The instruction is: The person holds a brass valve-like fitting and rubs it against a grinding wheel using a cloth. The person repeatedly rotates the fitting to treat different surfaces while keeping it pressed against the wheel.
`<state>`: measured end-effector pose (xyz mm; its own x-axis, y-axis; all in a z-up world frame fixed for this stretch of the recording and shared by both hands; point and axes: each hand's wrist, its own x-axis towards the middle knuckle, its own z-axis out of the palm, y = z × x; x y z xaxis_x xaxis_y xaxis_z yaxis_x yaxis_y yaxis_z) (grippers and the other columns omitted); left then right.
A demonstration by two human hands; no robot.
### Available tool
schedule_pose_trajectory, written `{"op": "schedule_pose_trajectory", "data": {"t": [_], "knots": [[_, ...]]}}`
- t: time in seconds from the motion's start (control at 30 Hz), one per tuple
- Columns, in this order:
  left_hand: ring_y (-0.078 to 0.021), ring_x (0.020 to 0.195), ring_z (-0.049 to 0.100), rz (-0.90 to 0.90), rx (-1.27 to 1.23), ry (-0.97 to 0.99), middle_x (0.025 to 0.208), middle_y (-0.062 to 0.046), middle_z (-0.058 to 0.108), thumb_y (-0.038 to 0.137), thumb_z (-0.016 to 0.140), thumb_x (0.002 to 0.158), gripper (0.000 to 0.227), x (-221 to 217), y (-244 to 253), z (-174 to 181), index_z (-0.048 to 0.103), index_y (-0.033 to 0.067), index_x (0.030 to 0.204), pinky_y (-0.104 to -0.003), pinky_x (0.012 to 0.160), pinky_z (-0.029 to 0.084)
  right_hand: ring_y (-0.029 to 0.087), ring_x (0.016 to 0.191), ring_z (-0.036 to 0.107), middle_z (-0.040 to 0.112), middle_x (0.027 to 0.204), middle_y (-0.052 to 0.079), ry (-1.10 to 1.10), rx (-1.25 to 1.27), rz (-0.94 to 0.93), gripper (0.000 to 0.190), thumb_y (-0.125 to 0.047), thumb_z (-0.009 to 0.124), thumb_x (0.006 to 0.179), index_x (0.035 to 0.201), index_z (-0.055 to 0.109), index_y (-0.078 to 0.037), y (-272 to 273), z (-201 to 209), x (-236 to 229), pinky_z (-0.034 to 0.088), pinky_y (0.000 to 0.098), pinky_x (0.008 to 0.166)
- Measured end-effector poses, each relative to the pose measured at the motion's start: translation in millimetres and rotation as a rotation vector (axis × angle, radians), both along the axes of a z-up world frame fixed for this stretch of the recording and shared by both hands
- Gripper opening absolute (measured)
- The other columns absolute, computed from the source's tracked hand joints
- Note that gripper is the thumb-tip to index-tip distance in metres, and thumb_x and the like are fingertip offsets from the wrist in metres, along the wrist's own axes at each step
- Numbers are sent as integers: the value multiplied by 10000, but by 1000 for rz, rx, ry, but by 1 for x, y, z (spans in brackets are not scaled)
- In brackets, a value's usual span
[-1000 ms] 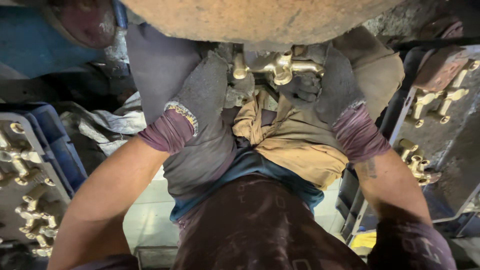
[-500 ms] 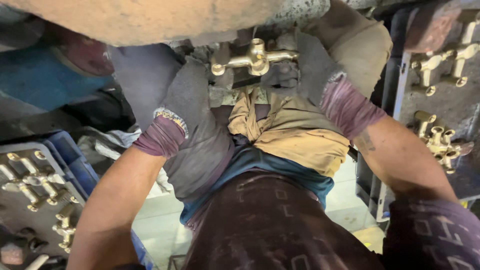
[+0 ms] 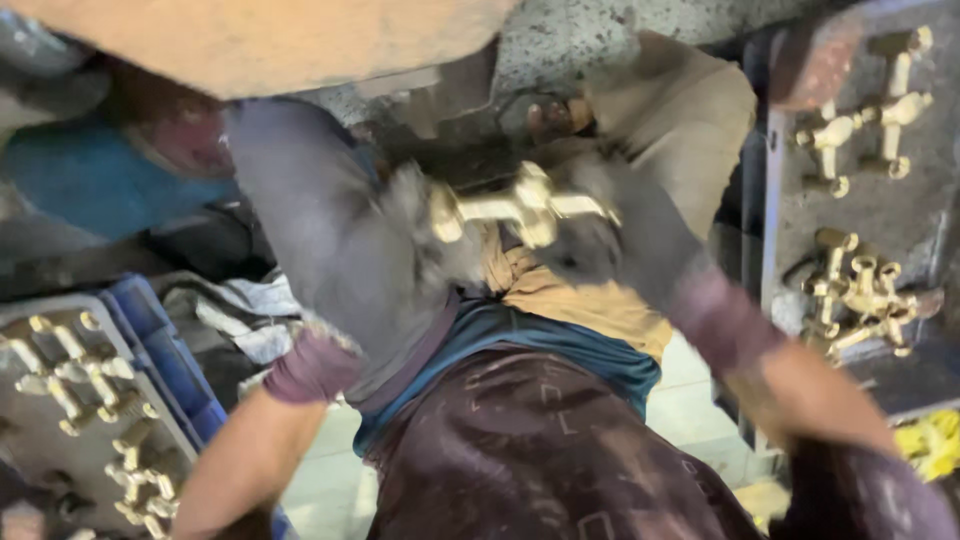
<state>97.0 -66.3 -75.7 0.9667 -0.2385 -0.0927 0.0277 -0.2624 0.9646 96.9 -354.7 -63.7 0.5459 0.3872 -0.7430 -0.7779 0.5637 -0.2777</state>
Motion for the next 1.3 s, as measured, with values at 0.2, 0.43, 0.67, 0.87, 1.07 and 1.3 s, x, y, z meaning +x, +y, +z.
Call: {"op": "schedule_pose_trajectory", "data": {"t": [0.2, 0.43, 0.67, 0.87, 1.07, 1.3], "knots": [[-370, 1087, 648, 250, -403, 137, 1169, -196, 669, 124, 553, 990, 334, -39, -14, 9, 581, -18, 1291, -436, 951, 518, 287, 1049, 647, 657, 1069, 128, -1161, -1336, 482, 334, -259, 738, 915, 1101, 606, -15, 4, 77, -83, 544, 401, 916], [-328, 1186, 649, -71, -524, 227, 1292, -161, 670, 169, 501, 1070, 383, -100, -18, 19, 556, 9, 1414, -404, 1060, 515, 232, 970, 701, 701, 1082, 77, -1291, -1674, 596, 210, -212, 834, 907, 1037, 684, -143, 30, 122, -112, 551, 350, 848], [-370, 1266, 630, -110, 10, -185, 1359, -176, 639, 117, 576, 996, 476, -127, -5, 3, 509, 50, 1463, -422, 1123, 486, 263, 987, 740, 680, 1063, 103, -1404, -1585, 536, 223, -125, 842, 918, 991, 637, -78, 53, 139, -124, 601, 337, 801], [-367, 1235, 636, 27, -30, -400, 1351, -202, 620, 129, 596, 999, 468, -128, -2, 47, 498, -21, 1431, -428, 1078, 519, 220, 800, 713, 691, 908, 102, -1105, -1472, 509, 231, -135, 786, 827, 967, 625, -44, 56, 124, -122, 563, 348, 686], [-264, 1022, 715, 133, 50, -267, 1149, -130, 689, 89, 649, 1009, 369, -127, -14, 42, 597, -31, 1354, -375, 904, 583, 284, 840, 691, 689, 881, 116, -1346, -1468, 694, 174, -146, 774, 841, 941, 685, -35, 32, 100, -122, 534, 382, 764], [-202, 1255, 592, 151, -215, 49, 1393, -126, 598, 205, 535, 1107, 423, -143, -15, -12, 477, 3, 1474, -304, 1089, 469, 127, 741, 666, 727, 874, 60, -984, -881, 270, 295, -280, 665, 972, 1080, 684, -5, 6, 79, -135, 545, 261, 683]]}}
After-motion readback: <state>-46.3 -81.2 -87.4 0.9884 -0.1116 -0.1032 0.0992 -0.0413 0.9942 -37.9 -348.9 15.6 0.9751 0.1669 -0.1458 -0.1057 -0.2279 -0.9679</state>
